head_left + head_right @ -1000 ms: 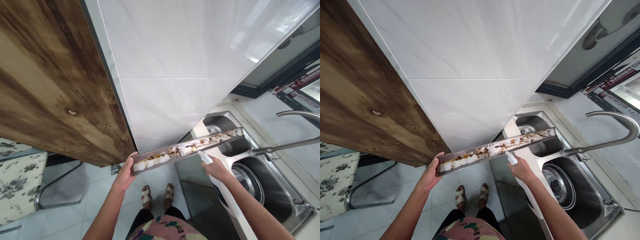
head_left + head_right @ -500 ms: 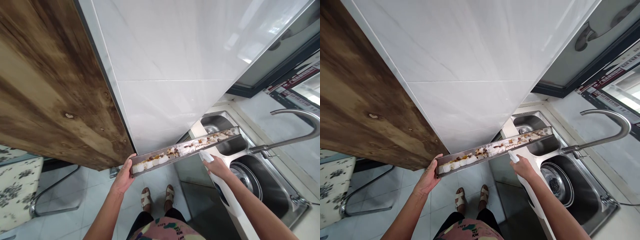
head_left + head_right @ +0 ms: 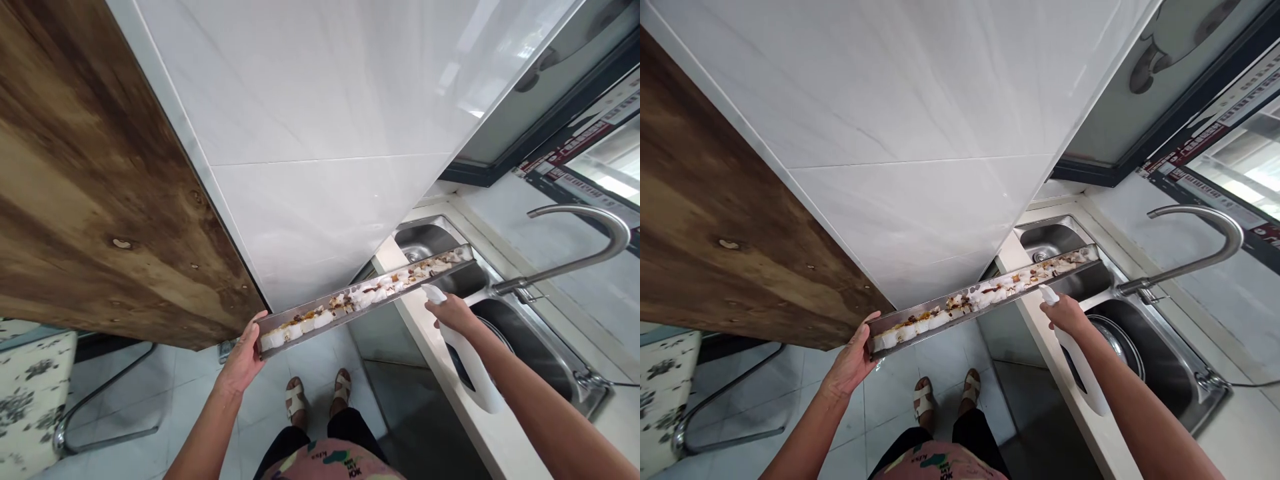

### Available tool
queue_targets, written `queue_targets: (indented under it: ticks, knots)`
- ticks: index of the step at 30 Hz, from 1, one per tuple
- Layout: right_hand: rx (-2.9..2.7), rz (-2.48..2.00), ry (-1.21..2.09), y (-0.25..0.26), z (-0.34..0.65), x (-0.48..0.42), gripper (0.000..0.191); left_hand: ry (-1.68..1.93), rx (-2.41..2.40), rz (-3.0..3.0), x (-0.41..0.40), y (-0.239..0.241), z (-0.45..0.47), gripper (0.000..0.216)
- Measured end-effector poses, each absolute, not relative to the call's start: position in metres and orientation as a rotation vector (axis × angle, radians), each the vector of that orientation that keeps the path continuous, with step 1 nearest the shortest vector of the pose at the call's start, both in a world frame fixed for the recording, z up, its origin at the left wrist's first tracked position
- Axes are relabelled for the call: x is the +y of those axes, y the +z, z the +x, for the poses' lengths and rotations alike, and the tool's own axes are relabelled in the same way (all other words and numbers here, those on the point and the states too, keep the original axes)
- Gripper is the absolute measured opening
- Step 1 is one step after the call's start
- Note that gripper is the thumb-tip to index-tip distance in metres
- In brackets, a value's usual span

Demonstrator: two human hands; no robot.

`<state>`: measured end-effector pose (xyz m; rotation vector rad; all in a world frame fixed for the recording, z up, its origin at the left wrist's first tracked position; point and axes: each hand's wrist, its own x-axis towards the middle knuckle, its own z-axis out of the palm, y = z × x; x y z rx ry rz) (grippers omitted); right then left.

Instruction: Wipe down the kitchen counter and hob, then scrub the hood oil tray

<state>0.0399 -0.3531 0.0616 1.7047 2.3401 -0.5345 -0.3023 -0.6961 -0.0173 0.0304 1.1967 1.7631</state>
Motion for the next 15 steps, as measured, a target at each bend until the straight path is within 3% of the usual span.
queue_targets:
  ticks: [10, 15]
  knots:
    - [2.468, 1.294, -0.975, 0.071, 0.0, -0.409, 0.01, 1.813, 1.244, 0.015, -0.696, -0.012, -0.293, 0.052]
    - [2.608, 0.857, -0.951, 0.089, -0.059, -0.467, 0.012, 1.844, 1.25, -0.002, -0.698, -0.011, -0.283, 0.051]
